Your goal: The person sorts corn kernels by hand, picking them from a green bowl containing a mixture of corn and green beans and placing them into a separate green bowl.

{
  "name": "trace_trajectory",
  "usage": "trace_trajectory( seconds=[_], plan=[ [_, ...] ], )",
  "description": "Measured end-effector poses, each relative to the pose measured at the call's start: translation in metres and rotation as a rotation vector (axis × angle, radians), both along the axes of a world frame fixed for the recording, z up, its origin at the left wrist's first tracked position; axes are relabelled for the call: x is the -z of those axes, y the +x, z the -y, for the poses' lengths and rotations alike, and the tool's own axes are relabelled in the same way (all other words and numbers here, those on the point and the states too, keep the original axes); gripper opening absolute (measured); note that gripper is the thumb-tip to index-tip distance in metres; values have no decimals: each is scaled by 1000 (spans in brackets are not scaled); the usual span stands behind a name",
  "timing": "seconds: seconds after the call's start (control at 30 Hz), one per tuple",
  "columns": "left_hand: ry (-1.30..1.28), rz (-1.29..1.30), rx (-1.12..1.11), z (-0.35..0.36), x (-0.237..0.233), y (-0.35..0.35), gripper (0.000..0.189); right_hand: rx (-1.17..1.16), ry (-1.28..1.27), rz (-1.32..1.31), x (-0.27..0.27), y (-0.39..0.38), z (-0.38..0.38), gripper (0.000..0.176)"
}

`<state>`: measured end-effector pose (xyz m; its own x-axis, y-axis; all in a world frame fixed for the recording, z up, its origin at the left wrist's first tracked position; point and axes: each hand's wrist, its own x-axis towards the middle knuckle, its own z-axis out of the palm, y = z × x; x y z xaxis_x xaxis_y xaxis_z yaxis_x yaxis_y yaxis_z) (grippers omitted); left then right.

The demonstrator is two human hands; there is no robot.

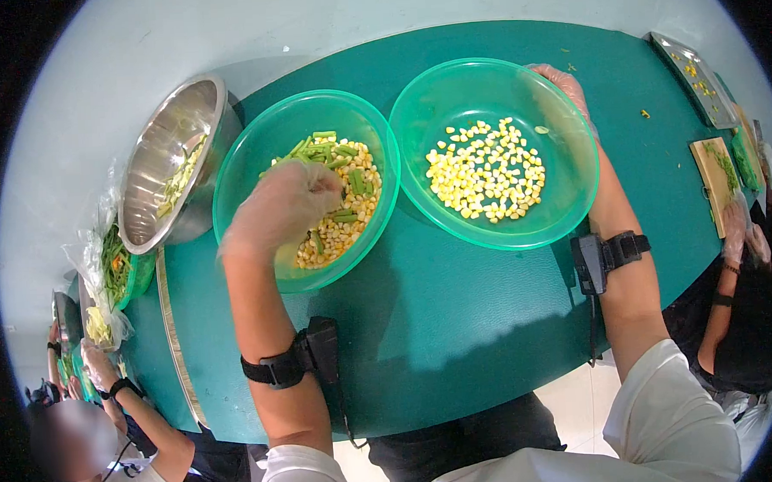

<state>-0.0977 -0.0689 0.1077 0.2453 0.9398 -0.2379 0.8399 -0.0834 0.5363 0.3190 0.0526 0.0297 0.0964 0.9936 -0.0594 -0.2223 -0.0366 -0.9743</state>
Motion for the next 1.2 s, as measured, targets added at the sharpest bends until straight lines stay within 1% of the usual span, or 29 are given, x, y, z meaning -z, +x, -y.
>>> trace_trajectory(
  seconds=[0.1, 0.17, 0.3, 0.4, 0.5, 0.6, 0.7, 0.8, 0.9, 1.0, 1.07, 1.1, 1.2],
  plan=[
    [157, -22, -57, -3, -4, 0, 29, 12, -7, 14, -1, 0, 0, 19],
    [195, -51, -66, 2, -15, 4, 29, -1, 10, 41, 3, 3, -2, 19],
    [270, -71, -11, 8, -17, 7, 29, -5, -9, -64, -1, -2, 1, 19],
    [106, -82, 53, 12, -23, 10, 32, 0, -23, -89, -2, -3, 2, 19],
    [38, -153, 85, 11, -10, 11, 33, 4, -17, -50, -5, -5, 4, 19],
    [114, -305, 101, 13, -9, 22, 32, -4, -5, -3, -2, -2, 3, 19],
    [70, -290, 51, 14, -10, 26, 23, -5, 15, 17, 0, 0, 2, 19],
    [106, -302, 70, 17, -13, 24, 31, 6, 4, 19, 1, 0, 0, 19],
    [118, -252, 25, 14, -11, 20, 29, -11, 16, 51, 0, 0, 1, 19],
    [136, -257, 44, 6, -15, 13, 27, -15, 41, 114, -1, 0, 3, 19],
    [122, -284, -9, 5, -25, 8, 30, -17, 52, 153, -1, 0, 3, 19],
    [115, -298, -37, 4, -28, 5, 32, -12, 39, 121, -2, 0, 3, 19],
    [578, -223, -206, -1, -11, -17, 39, 2, 4, 42, -3, -2, 3, 19]
  ],
)
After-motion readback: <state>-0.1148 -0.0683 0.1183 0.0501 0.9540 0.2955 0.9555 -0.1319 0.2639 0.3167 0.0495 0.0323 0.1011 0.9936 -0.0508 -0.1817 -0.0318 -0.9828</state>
